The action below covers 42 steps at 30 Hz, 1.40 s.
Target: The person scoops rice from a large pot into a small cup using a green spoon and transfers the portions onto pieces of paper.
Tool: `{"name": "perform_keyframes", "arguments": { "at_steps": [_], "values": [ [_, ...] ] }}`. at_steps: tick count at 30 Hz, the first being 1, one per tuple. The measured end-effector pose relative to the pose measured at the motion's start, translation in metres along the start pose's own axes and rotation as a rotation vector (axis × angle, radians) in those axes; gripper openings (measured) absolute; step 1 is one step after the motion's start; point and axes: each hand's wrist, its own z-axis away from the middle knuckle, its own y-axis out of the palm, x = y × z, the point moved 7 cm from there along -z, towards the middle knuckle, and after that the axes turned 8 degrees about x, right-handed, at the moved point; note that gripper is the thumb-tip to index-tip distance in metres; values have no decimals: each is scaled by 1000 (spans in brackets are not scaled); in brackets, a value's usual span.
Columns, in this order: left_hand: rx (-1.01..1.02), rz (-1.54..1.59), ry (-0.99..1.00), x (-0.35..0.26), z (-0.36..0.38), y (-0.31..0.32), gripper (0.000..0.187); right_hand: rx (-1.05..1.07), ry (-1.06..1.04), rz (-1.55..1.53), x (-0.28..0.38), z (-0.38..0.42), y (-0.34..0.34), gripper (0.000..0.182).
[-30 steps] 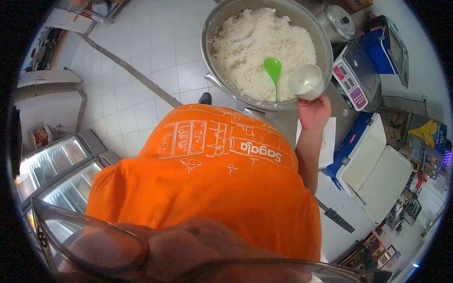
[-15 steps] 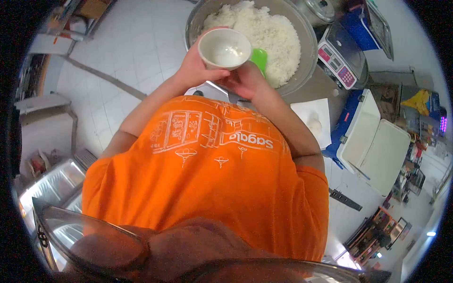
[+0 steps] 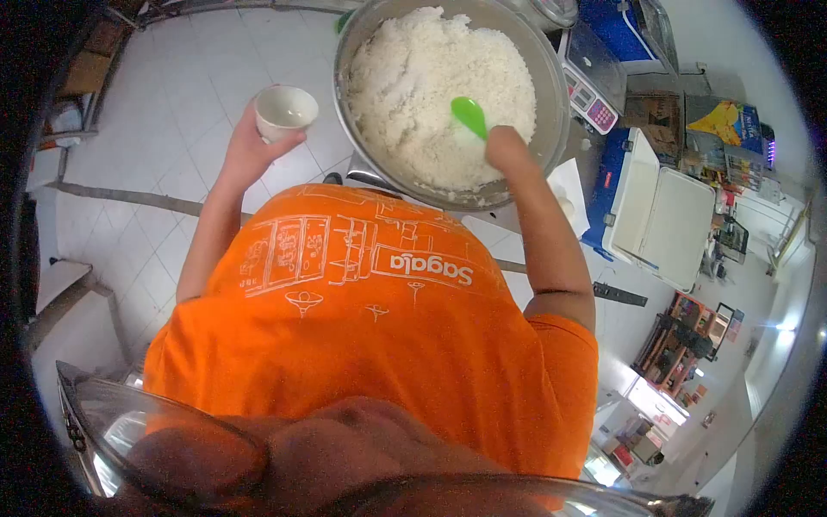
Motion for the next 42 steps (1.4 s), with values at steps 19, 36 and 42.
{"name": "perform_keyframes", "arguments": {
  "at_steps": [19, 36, 42],
  "values": [
    [381, -202, 136, 21, -41, 47, 84, -67, -244, 111, 117, -9, -14, 19],
    [517, -87, 18, 19, -46, 54, 76, -297, 85, 126, 97, 101, -134, 21],
    [530, -116, 12, 28, -47, 42, 76, -357, 184, -176, -2, 201, -99, 27]
  ]
}}
